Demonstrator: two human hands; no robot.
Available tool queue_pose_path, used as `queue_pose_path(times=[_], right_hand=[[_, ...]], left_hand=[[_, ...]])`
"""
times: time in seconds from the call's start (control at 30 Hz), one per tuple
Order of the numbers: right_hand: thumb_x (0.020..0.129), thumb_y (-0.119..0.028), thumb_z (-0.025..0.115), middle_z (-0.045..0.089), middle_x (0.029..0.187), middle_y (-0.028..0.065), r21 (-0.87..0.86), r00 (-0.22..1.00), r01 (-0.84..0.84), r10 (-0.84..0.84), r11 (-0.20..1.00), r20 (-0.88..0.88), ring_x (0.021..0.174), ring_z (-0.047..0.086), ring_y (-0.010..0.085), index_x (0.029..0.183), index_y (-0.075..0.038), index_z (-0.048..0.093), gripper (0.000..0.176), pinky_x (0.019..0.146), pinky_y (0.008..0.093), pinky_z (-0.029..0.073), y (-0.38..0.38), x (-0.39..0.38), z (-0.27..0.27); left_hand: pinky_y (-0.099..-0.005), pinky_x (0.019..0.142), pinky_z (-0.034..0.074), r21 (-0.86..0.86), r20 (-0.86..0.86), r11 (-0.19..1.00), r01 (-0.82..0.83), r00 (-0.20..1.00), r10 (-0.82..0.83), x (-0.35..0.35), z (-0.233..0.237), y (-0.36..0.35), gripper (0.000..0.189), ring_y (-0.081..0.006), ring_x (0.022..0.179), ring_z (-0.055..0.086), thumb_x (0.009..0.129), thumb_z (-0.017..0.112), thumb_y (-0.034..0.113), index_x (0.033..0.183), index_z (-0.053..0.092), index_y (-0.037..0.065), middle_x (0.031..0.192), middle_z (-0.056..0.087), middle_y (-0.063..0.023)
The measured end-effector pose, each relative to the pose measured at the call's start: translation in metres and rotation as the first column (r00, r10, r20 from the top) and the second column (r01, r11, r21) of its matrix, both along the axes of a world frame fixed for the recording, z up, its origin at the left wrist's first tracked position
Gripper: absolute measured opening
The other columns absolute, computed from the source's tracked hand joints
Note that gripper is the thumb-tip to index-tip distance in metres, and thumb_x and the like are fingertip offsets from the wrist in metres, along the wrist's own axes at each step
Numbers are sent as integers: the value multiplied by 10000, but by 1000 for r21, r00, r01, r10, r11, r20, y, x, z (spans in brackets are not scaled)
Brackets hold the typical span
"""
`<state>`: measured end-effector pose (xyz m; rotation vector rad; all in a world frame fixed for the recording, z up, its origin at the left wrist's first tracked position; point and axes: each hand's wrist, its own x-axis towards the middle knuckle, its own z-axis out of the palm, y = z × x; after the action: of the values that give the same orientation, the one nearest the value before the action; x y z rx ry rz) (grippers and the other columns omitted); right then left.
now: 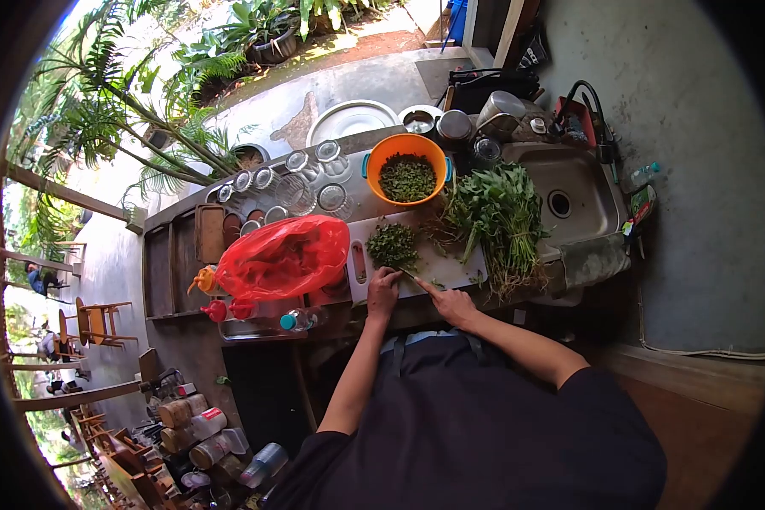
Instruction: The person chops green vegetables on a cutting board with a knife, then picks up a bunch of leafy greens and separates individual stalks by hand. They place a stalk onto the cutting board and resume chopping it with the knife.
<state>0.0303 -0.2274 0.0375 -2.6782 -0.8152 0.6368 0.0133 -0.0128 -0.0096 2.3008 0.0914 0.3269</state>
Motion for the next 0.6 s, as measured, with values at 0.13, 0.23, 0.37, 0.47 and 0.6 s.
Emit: queue_pose_path(times=[0.13, 0.23, 0.37, 0.47, 0.6], right_hand=[[961, -206, 477, 672, 769, 227, 29, 1000, 4, -3, 1000, -27, 690, 675, 421, 1550, -456, 93, 746, 671, 560, 550, -5, -1, -7], [963, -207, 476, 670, 765, 227, 46, 1000, -15, 16, 999, -8, 687, 672, 422, 1550, -457, 86, 748, 659, 560, 550, -8, -1, -8], [978, -230, 471, 652, 732, 238, 31, 999, -32, 33, 999, -17, 667, 658, 432, 1556, -416, 140, 692, 647, 563, 539, -22, -4, 1], [965, -218, 485, 651, 732, 234, 25, 999, -31, 32, 999, -33, 680, 656, 436, 1552, -411, 170, 694, 666, 558, 541, -26, -2, 16], [954, -201, 487, 647, 746, 222, 12, 996, -13, 14, 1000, -89, 715, 666, 430, 1552, -408, 190, 699, 692, 549, 551, -19, 1, 33]], left_hand=[[-382, 829, 529, -16, 2, 1000, -25, 1000, 25, 0, -2, 0, 246, -302, 926, 646, 768, 649, -36, 970, 754, 55, 945, 658, -117], [-388, 807, 529, -42, 13, 998, -48, 999, 49, -1, -4, -1, 226, -306, 897, 652, 772, 659, -29, 958, 754, 54, 923, 657, -123], [-394, 774, 522, -96, -24, 994, -54, 998, 52, -2, -1, -1, 160, -306, 873, 654, 798, 690, 12, 941, 751, 47, 905, 650, -128], [-392, 764, 519, -78, 11, 996, -38, 999, 39, 0, -3, -1, 131, -306, 863, 653, 811, 704, 38, 934, 749, 38, 894, 645, -130], [-393, 766, 521, -68, -6, 998, -18, 1000, 18, -2, 1, -1, 139, -308, 870, 650, 812, 700, 35, 943, 745, 33, 905, 641, -129]])
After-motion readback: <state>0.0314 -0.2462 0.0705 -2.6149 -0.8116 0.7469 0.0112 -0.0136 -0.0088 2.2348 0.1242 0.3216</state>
